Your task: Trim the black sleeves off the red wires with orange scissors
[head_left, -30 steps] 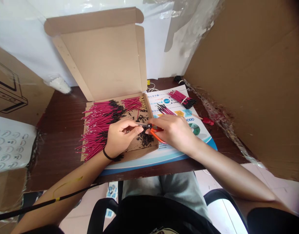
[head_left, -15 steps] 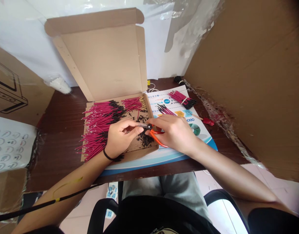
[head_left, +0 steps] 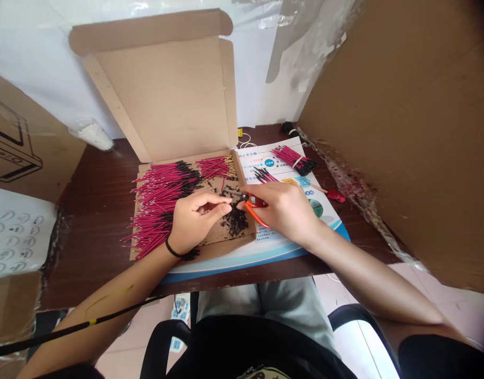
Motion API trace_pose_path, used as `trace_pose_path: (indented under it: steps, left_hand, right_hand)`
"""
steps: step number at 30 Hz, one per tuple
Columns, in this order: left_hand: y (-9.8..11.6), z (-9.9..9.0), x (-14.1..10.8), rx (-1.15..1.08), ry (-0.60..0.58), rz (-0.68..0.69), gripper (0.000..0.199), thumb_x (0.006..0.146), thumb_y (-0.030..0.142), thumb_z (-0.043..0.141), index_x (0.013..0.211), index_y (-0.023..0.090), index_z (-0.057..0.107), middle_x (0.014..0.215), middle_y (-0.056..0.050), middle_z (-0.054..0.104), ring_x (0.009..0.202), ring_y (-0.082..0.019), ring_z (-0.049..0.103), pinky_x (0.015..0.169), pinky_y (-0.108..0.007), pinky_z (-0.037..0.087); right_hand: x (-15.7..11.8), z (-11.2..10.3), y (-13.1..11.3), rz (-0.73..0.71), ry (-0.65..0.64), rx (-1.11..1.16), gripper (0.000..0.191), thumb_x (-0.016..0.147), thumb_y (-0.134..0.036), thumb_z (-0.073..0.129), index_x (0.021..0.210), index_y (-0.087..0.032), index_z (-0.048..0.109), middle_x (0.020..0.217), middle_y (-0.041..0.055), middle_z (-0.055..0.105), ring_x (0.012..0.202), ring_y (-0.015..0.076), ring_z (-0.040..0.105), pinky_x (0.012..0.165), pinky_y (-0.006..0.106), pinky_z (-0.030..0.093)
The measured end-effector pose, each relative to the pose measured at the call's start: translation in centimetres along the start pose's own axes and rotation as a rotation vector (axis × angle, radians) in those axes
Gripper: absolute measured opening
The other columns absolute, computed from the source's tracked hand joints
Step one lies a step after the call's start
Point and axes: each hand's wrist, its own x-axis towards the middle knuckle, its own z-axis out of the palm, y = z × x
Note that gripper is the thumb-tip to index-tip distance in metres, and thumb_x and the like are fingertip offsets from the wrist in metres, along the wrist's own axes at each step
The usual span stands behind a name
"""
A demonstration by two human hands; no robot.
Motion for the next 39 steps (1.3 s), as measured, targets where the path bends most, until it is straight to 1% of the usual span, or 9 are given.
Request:
trace_pose_path:
  steps: [4, 7, 11, 14, 20, 25, 29, 34, 39]
  left_hand:
    - [-0.1, 0.1, 0.1, -0.034, 0.005, -0.030, 0.010, 0.074, 0.028, 0.071, 0.075, 0.018, 0.072, 0.073, -0.004, 0.073, 0.061, -0.011, 0.063, 0.052, -0.021, 0.046]
    - [0.0, 0.1, 0.1, -0.045, 0.010, -0.033, 0.012, 0.073, 0.029, 0.072, 0.071, 0.017, 0.070, 0.067, -0.003, 0.071, 0.055, -0.010, 0.060, 0.049, -0.020, 0.044]
    - [0.1, 0.0, 0.1, -0.035, -0.004, -0.037, 0.010, 0.072, 0.026, 0.072, 0.072, 0.017, 0.070, 0.068, -0.002, 0.071, 0.055, -0.010, 0.059, 0.047, -0.020, 0.043]
    - [0.0, 0.0, 0.1, -0.019, -0.017, -0.041, 0.009, 0.073, 0.026, 0.072, 0.072, 0.017, 0.070, 0.070, -0.003, 0.072, 0.057, -0.011, 0.060, 0.049, -0.020, 0.044]
    - [0.0, 0.1, 0.2, 0.008, -0.020, -0.024, 0.009, 0.073, 0.025, 0.071, 0.068, 0.017, 0.070, 0.068, -0.002, 0.071, 0.056, -0.010, 0.059, 0.052, -0.021, 0.045]
    - [0.0, 0.2, 0.3, 0.007, -0.009, -0.050, 0.010, 0.073, 0.025, 0.071, 0.068, 0.017, 0.069, 0.069, -0.002, 0.071, 0.058, -0.011, 0.060, 0.052, -0.020, 0.045]
    - [0.2, 0.2, 0.5, -0.036, -0.011, -0.067, 0.010, 0.073, 0.025, 0.071, 0.069, 0.016, 0.069, 0.067, -0.002, 0.071, 0.056, -0.010, 0.060, 0.050, -0.019, 0.045]
    - [0.5, 0.2, 0.5, -0.092, -0.021, -0.102, 0.009, 0.073, 0.025, 0.071, 0.075, 0.016, 0.072, 0.076, -0.004, 0.074, 0.057, -0.011, 0.062, 0.048, -0.019, 0.046]
    - [0.6, 0.1, 0.5, -0.098, -0.046, -0.085, 0.012, 0.079, 0.024, 0.064, 0.081, 0.017, 0.073, 0.079, -0.005, 0.074, 0.061, -0.012, 0.064, 0.050, -0.020, 0.048]
  right_hand:
    - [0.1, -0.2, -0.1, -0.024, 0.001, 0.046, 0.029, 0.085, -0.032, 0.055, 0.106, -0.017, 0.070, 0.073, 0.0051, 0.068, 0.064, 0.0144, 0.059, 0.061, 0.027, 0.041]
    - [0.1, -0.2, -0.2, -0.066, 0.006, 0.031, 0.025, 0.085, -0.031, 0.056, 0.100, -0.018, 0.071, 0.072, 0.0042, 0.067, 0.066, 0.0146, 0.059, 0.058, 0.026, 0.039]
    - [0.0, -0.1, -0.4, -0.086, -0.020, 0.006, 0.022, 0.084, -0.028, 0.055, 0.097, -0.020, 0.070, 0.073, 0.0035, 0.068, 0.066, 0.0145, 0.058, 0.055, 0.026, 0.035]
    - [0.0, 0.0, -0.2, -0.073, -0.045, -0.013, 0.022, 0.084, -0.028, 0.055, 0.098, -0.021, 0.070, 0.075, 0.0037, 0.068, 0.068, 0.0149, 0.059, 0.055, 0.026, 0.034]
    - [-0.1, 0.4, 0.1, -0.022, -0.092, -0.038, 0.018, 0.083, -0.032, 0.059, 0.091, -0.022, 0.072, 0.067, 0.0022, 0.064, 0.062, 0.0145, 0.057, 0.056, 0.026, 0.033]
    - [-0.1, 0.8, -0.2, 0.008, -0.121, 0.015, 0.022, 0.085, -0.030, 0.057, 0.097, -0.019, 0.070, 0.071, 0.0042, 0.065, 0.065, 0.0144, 0.058, 0.058, 0.024, 0.037]
    - [-0.1, 0.9, -0.2, -0.001, -0.087, 0.031, 0.024, 0.085, -0.031, 0.057, 0.101, -0.018, 0.070, 0.072, 0.0047, 0.067, 0.064, 0.0139, 0.059, 0.060, 0.024, 0.039]
    - [0.0, 0.7, -0.1, 0.002, 0.006, 0.040, 0.025, 0.085, -0.030, 0.056, 0.101, -0.016, 0.070, 0.072, 0.0051, 0.069, 0.060, 0.0134, 0.058, 0.060, 0.025, 0.041]
    - [0.0, 0.6, -0.4, 0.017, -0.001, 0.051, 0.025, 0.085, -0.030, 0.056, 0.101, -0.017, 0.070, 0.074, 0.0049, 0.070, 0.059, 0.0126, 0.057, 0.059, 0.025, 0.041]
